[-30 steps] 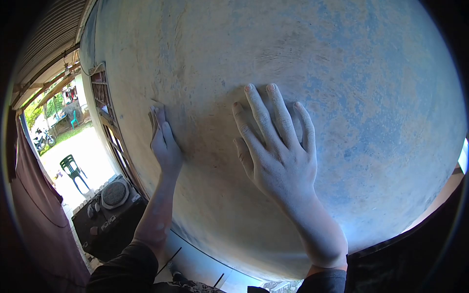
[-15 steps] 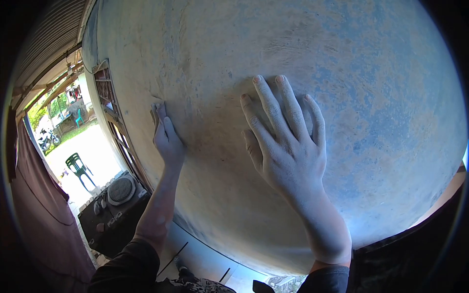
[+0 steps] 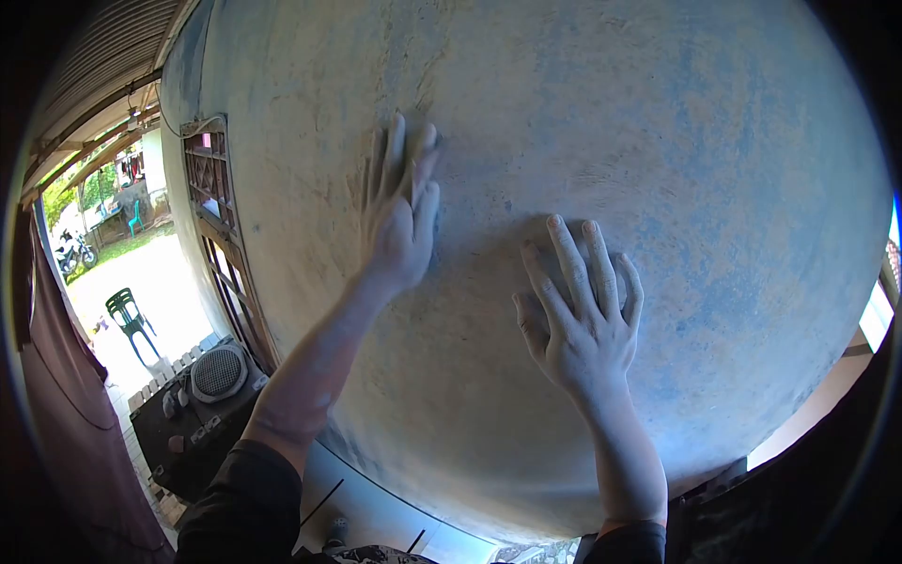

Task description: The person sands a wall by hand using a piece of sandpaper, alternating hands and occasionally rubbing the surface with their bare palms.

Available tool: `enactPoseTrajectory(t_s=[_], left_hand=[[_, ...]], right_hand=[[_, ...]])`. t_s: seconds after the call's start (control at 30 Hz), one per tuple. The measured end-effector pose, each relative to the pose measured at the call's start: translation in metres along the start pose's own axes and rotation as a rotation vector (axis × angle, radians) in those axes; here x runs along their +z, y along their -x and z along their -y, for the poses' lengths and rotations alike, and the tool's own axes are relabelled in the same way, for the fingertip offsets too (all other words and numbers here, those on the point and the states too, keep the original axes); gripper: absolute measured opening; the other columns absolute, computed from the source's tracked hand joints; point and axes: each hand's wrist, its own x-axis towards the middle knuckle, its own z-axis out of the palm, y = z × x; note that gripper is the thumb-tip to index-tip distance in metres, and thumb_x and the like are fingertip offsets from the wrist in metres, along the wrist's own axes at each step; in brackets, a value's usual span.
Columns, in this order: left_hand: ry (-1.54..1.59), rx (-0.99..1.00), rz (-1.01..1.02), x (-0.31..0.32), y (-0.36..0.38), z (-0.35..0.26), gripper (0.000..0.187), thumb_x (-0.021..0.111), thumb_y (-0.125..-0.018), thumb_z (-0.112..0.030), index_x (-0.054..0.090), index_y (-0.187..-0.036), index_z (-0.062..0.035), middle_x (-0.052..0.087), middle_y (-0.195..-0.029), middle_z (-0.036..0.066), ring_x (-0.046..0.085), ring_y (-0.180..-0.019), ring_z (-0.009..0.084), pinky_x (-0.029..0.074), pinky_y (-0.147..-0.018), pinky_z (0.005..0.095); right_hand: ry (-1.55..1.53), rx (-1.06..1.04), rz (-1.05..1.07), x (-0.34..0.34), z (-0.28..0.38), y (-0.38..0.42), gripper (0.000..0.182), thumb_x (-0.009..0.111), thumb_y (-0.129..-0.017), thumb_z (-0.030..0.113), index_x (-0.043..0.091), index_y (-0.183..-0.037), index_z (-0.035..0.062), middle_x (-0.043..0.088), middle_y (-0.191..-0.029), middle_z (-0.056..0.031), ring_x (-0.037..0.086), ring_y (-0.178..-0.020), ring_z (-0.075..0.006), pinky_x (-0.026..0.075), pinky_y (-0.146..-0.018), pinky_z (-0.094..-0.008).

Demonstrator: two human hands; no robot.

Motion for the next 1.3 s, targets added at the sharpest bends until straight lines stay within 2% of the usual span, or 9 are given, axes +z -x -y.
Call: enactPoseTrajectory(t_s=[0.07, 0.2, 0.33, 0.43, 0.57, 0.67, 0.87, 1.13, 1.3], left_hand=[[0.098, -0.113, -0.106, 0.002, -0.040, 0.040, 0.057, 0.045, -0.113, -0.031, 0.034, -0.169, -0.0232, 0.017, -0.179, 0.015, 0.016, -0.164, 0.0407, 0.014, -0.133, 0.0534], [0.287, -0.186, -0.209, 0.013, -0.030, 0.048, 0.055, 0.040, -0.115, -0.030, 0.033, -0.169, -0.0271, 0.015, -0.180, 0.011, 0.012, -0.166, 0.0346, 0.010, -0.134, 0.0508], [0.007, 0.388, 0.233, -0.004, 0.045, 0.016, 0.057, 0.047, -0.111, -0.035, 0.037, -0.167, -0.0307, 0.019, -0.180, 0.005, 0.016, -0.166, 0.0319, 0.014, -0.134, 0.0489], [-0.036, 0.605, 0.198, -0.009, 0.011, 0.057, 0.058, 0.048, -0.110, -0.034, 0.037, -0.167, -0.0309, 0.021, -0.179, 0.004, 0.018, -0.165, 0.0305, 0.016, -0.134, 0.0491], [0.118, 0.084, -0.107, -0.021, -0.067, 0.102, 0.055, 0.046, -0.112, -0.030, 0.038, -0.167, -0.0277, 0.026, -0.178, 0.003, 0.017, -0.165, 0.0305, 0.014, -0.135, 0.0485], [0.075, 0.003, -0.190, -0.015, -0.072, 0.090, 0.052, 0.047, -0.112, -0.025, 0.043, -0.165, -0.0233, 0.027, -0.178, 0.003, 0.018, -0.165, 0.0298, 0.017, -0.135, 0.0484], [0.058, 0.470, 0.181, -0.025, -0.002, 0.102, 0.054, 0.059, -0.105, -0.019, 0.054, -0.159, -0.0161, 0.043, -0.170, 0.010, 0.036, -0.158, 0.0365, 0.032, -0.128, 0.0516], [0.052, 0.275, -0.128, -0.025, -0.068, 0.073, 0.048, 0.059, -0.106, -0.015, 0.059, -0.154, -0.0117, 0.047, -0.166, 0.011, 0.042, -0.154, 0.0382, 0.039, -0.124, 0.0505], [0.078, 0.220, -0.097, -0.015, -0.006, 0.061, 0.045, 0.058, -0.107, -0.017, 0.061, -0.152, -0.0097, 0.048, -0.165, 0.014, 0.044, -0.153, 0.0393, 0.041, -0.123, 0.0500]], right_hand=[[-0.013, -0.023, 0.003, 0.000, 0.000, 0.000, 0.056, 0.080, -0.089, 0.034, 0.068, -0.143, 0.0239, 0.047, -0.167, -0.0053, 0.040, -0.155, -0.0327, 0.029, -0.124, -0.0535], [0.007, -0.006, 0.005, 0.002, 0.001, 0.001, 0.059, 0.081, -0.088, 0.034, 0.066, -0.145, 0.0250, 0.045, -0.168, -0.0063, 0.038, -0.156, -0.0333, 0.027, -0.125, -0.0542], [0.042, 0.062, 0.084, -0.005, 0.009, -0.015, 0.062, 0.077, -0.091, 0.044, 0.061, -0.150, 0.0338, 0.040, -0.171, -0.0026, 0.031, -0.161, -0.0272, 0.022, -0.129, -0.0557], [0.096, 0.046, 0.131, -0.007, 0.003, -0.040, 0.067, 0.077, -0.090, 0.052, 0.058, -0.152, 0.0360, 0.037, -0.173, -0.0020, 0.028, -0.162, -0.0277, 0.018, -0.132, -0.0563], [0.131, 0.002, 0.097, -0.012, -0.009, -0.084, 0.066, 0.074, -0.091, 0.059, 0.058, -0.151, 0.0353, 0.036, -0.173, -0.0010, 0.025, -0.163, -0.0256, 0.017, -0.133, -0.0564], [0.182, 0.040, 0.013, -0.011, -0.009, -0.111, 0.066, 0.069, -0.095, 0.060, 0.054, -0.154, 0.0359, 0.035, -0.173, 0.0012, 0.025, -0.163, -0.0240, 0.016, -0.134, -0.0561], [0.190, 0.087, -0.022, -0.004, -0.002, -0.115, 0.062, 0.068, -0.098, 0.056, 0.053, -0.154, 0.0362, 0.034, -0.174, 0.0022, 0.024, -0.163, -0.0237, 0.017, -0.133, -0.0564], [0.209, 0.051, -0.013, -0.003, -0.005, -0.115, 0.063, 0.070, -0.097, 0.053, 0.053, -0.155, 0.0338, 0.035, -0.173, 0.0008, 0.026, -0.162, -0.0257, 0.019, -0.133, -0.0568], [0.158, 0.030, -0.029, -0.005, -0.008, -0.110, 0.062, 0.071, -0.098, 0.047, 0.053, -0.155, 0.0302, 0.035, -0.173, -0.0009, 0.027, -0.162, -0.0273, 0.020, -0.132, -0.0558]])
